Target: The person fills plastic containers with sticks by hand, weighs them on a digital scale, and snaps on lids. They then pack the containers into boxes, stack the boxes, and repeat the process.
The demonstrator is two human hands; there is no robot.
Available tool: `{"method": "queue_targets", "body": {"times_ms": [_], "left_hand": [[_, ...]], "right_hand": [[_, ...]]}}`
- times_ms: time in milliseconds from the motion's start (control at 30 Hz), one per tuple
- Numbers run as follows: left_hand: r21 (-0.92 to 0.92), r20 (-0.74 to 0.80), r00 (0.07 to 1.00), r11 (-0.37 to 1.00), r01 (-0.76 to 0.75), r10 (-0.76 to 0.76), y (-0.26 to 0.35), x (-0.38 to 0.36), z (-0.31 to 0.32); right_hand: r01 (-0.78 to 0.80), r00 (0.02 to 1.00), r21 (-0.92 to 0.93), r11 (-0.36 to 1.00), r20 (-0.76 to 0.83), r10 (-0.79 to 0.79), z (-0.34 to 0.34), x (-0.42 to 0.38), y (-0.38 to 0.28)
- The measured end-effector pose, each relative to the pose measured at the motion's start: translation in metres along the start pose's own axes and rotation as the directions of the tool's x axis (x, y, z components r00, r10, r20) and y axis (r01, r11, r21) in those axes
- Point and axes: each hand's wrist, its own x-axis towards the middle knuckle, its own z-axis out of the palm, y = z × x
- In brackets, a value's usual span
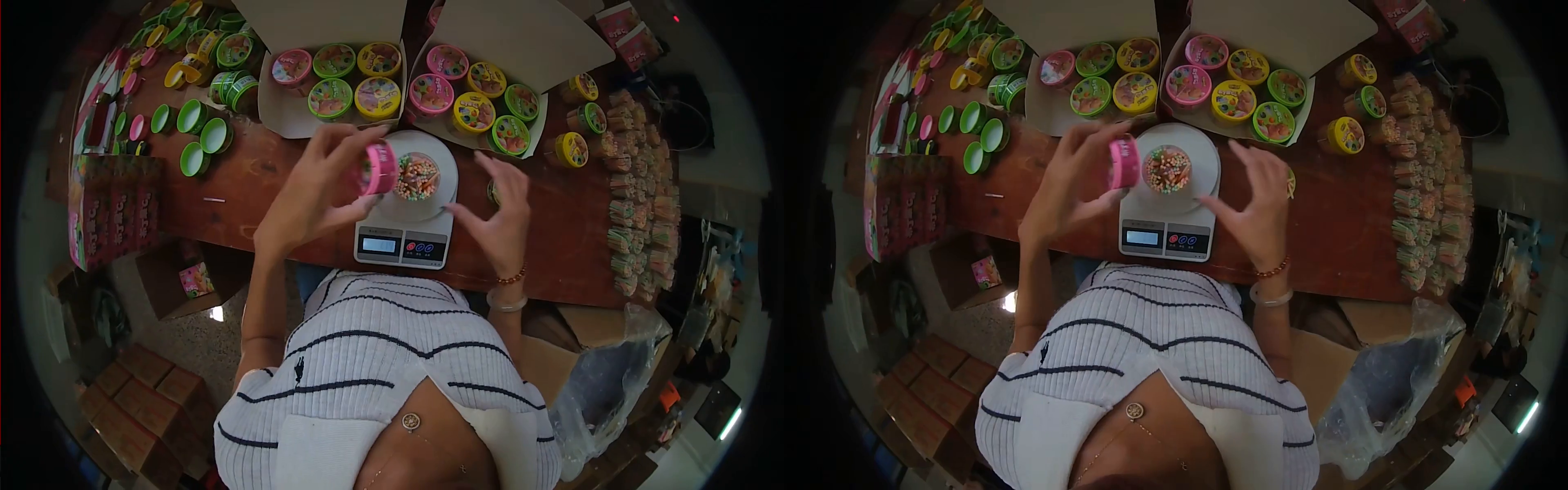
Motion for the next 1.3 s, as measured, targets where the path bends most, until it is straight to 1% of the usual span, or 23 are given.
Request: {"method": "queue_targets", "body": {"times_ms": [133,200,300,333,433,467,533,567,633,667,700,733,767,833,867,933,967,1000,1067,1100,1167,1233,1300], "left_hand": [[0.187,0.145,0.961,0.947,-0.262,0.237,0.000,0.028,0.029],[0.264,0.140,0.961,0.926,-0.268,0.239,-0.001,0.028,0.034],[-0.146,-0.009,0.988,0.977,-0.154,0.154,0.000,0.018,0.024],[-0.142,-0.010,0.988,0.977,-0.157,0.157,0.000,0.015,0.027],[-0.398,-0.226,0.971,0.917,-0.014,-0.083,-0.005,0.006,0.038],[-0.388,-0.233,0.969,0.921,-0.021,-0.076,-0.002,0.005,0.039],[-0.518,-0.212,0.935,0.844,0.139,-0.284,0.003,0.008,0.038],[-0.438,-0.301,0.928,0.896,0.071,-0.221,-0.001,0.007,0.038],[-0.301,-0.339,0.932,0.953,0.022,-0.128,0.000,0.003,0.029],[-0.167,-0.354,0.934,0.986,-0.018,-0.043,-0.001,0.001,0.024],[-0.067,-0.326,0.935,0.983,-0.169,0.139,-0.010,-0.001,0.023],[-0.062,-0.322,0.935,0.982,-0.177,0.148,-0.010,-0.001,0.019],[-0.050,-0.321,0.934,0.982,-0.182,0.157,-0.010,-0.001,0.016],[-0.145,-0.420,0.905,0.979,-0.141,0.068,-0.011,0.000,0.017],[-0.224,-0.457,0.889,0.968,-0.114,-0.001,-0.015,-0.002,0.021],[-0.268,-0.498,0.865,0.960,-0.085,-0.063,-0.019,-0.007,0.022],[-0.158,-0.508,0.861,0.980,-0.123,0.026,-0.021,-0.009,0.014],[-0.047,-0.509,0.853,0.987,-0.156,0.111,-0.023,-0.011,0.005],[-0.015,-0.497,0.849,0.976,-0.216,0.180,-0.030,-0.012,-0.003],[0.068,-0.450,0.858,0.967,-0.244,0.248,-0.031,-0.014,-0.007],[0.209,-0.371,0.842,0.919,-0.334,0.390,-0.033,-0.014,-0.010],[0.161,-0.435,0.836,0.943,-0.293,0.334,-0.037,-0.016,0.000],[-0.061,-0.529,0.838,0.979,-0.195,0.134,-0.027,-0.013,0.007]], "right_hand": [[0.160,0.982,0.223,0.962,0.064,-0.178,0.076,-0.004,0.008],[0.248,0.967,0.197,0.948,0.013,-0.255,0.080,-0.001,0.007],[0.034,0.997,0.566,0.824,0.038,-0.067,0.058,-0.003,-0.019],[-0.065,0.998,0.755,0.652,0.058,0.033,0.057,-0.009,-0.025],[0.071,0.996,0.682,0.728,-0.010,-0.088,0.056,0.002,-0.038],[0.260,0.965,0.431,0.864,-0.102,-0.240,0.055,0.007,-0.039],[0.549,0.832,0.214,0.808,-0.236,-0.503,0.067,0.015,-0.037],[0.501,0.863,0.278,0.819,-0.226,-0.452,0.068,0.014,-0.040],[0.134,0.989,0.648,0.750,-0.041,-0.142,0.068,0.013,-0.056],[-0.231,0.952,0.756,0.613,0.306,-0.018,0.062,0.013,-0.054],[-0.576,0.796,0.794,0.193,0.599,-0.086,0.059,0.019,-0.044],[-0.815,0.580,0.535,-0.223,0.762,-0.289,0.063,0.024,-0.028],[-0.785,0.578,0.603,-0.141,0.632,-0.517,0.080,0.033,-0.019],[-0.380,0.925,0.897,0.225,0.374,0.070,0.081,0.010,-0.063],[0.016,0.982,0.786,0.618,0.105,-0.159,0.072,0.016,-0.076],[-0.109,0.964,0.774,0.623,0.234,-0.122,0.070,0.016,-0.081],[-0.331,0.884,0.739,0.586,0.461,-0.082,0.055,0.025,-0.088],[-0.323,0.888,0.736,0.595,0.454,-0.079,0.054,0.026,-0.086],[-0.674,0.634,0.655,0.341,0.751,-0.186,0.058,0.024,-0.084],[-0.671,0.636,0.657,0.343,0.748,-0.188,0.064,0.023,-0.079],[-0.802,0.596,0.538,-0.259,0.745,-0.300,0.072,0.034,-0.076],[-0.717,0.697,0.668,-0.202,0.682,-0.220,0.077,0.037,-0.083],[-0.278,0.919,0.844,0.459,0.373,-0.130,0.078,0.036,-0.089]]}}
